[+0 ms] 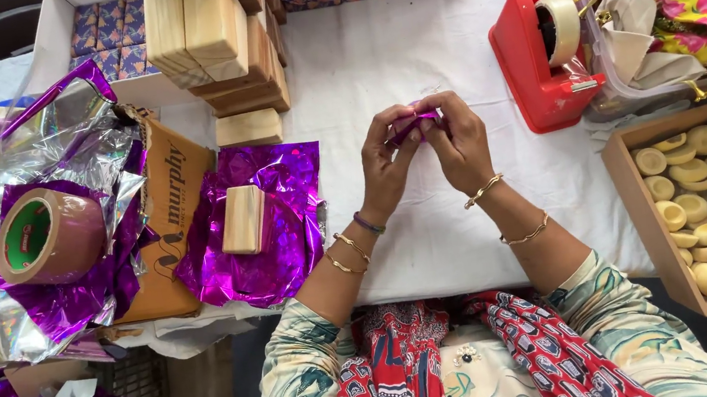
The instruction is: The person wipes a small wooden box with a cloth, then places it on a sheet of purple metallic paper. They fold the paper around the box and use a tape dispenser to secure the wrapping with clear tape, completing the package.
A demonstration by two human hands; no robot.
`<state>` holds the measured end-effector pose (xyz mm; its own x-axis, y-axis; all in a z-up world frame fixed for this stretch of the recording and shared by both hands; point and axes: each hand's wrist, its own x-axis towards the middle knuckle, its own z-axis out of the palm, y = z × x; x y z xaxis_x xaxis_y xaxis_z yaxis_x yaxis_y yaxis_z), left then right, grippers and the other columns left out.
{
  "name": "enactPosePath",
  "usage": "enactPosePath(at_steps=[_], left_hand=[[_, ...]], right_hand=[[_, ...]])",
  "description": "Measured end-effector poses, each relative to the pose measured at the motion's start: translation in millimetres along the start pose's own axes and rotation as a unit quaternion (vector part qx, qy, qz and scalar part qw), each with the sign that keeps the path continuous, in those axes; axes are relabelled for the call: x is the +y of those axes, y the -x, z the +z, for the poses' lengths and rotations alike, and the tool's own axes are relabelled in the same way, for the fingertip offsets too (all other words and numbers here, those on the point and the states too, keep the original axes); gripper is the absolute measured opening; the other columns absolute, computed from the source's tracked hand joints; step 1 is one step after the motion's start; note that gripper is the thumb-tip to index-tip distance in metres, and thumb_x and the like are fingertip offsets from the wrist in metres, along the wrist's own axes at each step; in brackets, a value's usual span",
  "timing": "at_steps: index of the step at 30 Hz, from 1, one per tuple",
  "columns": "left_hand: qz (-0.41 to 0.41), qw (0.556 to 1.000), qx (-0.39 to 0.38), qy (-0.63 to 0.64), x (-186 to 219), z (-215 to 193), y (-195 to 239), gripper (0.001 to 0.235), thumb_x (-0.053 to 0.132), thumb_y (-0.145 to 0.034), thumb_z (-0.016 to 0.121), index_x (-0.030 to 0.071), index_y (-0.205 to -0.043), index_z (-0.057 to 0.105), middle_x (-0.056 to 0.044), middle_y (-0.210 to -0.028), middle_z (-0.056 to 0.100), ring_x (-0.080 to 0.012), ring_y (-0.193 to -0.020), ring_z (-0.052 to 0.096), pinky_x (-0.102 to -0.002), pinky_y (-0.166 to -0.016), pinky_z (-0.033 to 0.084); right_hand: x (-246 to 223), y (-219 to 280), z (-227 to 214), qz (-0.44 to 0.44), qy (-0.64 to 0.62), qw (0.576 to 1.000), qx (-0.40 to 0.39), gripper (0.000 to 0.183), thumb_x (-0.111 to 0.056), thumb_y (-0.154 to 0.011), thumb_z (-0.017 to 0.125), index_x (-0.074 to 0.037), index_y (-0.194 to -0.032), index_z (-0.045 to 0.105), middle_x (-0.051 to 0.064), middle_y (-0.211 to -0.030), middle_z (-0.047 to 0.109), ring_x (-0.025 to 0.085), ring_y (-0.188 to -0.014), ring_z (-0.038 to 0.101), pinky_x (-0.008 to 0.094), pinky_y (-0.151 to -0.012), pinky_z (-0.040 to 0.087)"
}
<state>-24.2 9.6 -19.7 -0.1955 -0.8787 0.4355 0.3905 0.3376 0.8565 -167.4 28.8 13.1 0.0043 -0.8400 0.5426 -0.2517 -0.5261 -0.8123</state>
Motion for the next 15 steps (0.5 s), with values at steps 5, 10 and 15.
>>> enactPosePath(at_steps=[5, 10, 15], left_hand=[[-0.004, 0.999, 0.039, -0.025, -13, 1, 3, 0.025, 0.01, -0.11, 0.058, 0.007, -0.135, 0.06, -0.002, -0.125, 0.062, -0.0097, -0.112, 0.061, -0.025, -0.1, 0.054], [0.001, 0.989, 0.103, -0.104, 2, 11, 1, 0.033, 0.012, -0.106, 0.059, 0.008, -0.138, 0.055, 0.002, -0.121, 0.048, -0.0063, -0.094, 0.049, -0.021, -0.084, 0.047], [-0.002, 0.992, 0.126, -0.027, -12, 4, 3, 0.03, 0.005, -0.097, 0.072, 0.012, -0.11, 0.046, 0.003, -0.101, 0.045, -0.0028, -0.085, 0.046, -0.018, -0.076, 0.046]], right_hand=[[-5, 2, 13, 0.055, 0.108, 0.991, 0.05, 0.014, -0.015, -0.102, 0.06, -0.005, -0.111, 0.064, 0.009, -0.093, 0.068, 0.017, -0.07, 0.063, 0.032, -0.065, 0.051], [-8, 2, 17, 0.043, 0.121, 0.989, 0.066, 0.016, -0.017, -0.102, 0.061, -0.003, -0.108, 0.063, 0.011, -0.094, 0.068, 0.019, -0.068, 0.065, 0.033, -0.063, 0.052], [-3, 3, 17, 0.065, 0.114, 0.988, 0.083, 0.016, -0.019, -0.103, 0.059, -0.004, -0.108, 0.062, 0.01, -0.089, 0.068, 0.02, -0.072, 0.067, 0.034, -0.065, 0.052]])
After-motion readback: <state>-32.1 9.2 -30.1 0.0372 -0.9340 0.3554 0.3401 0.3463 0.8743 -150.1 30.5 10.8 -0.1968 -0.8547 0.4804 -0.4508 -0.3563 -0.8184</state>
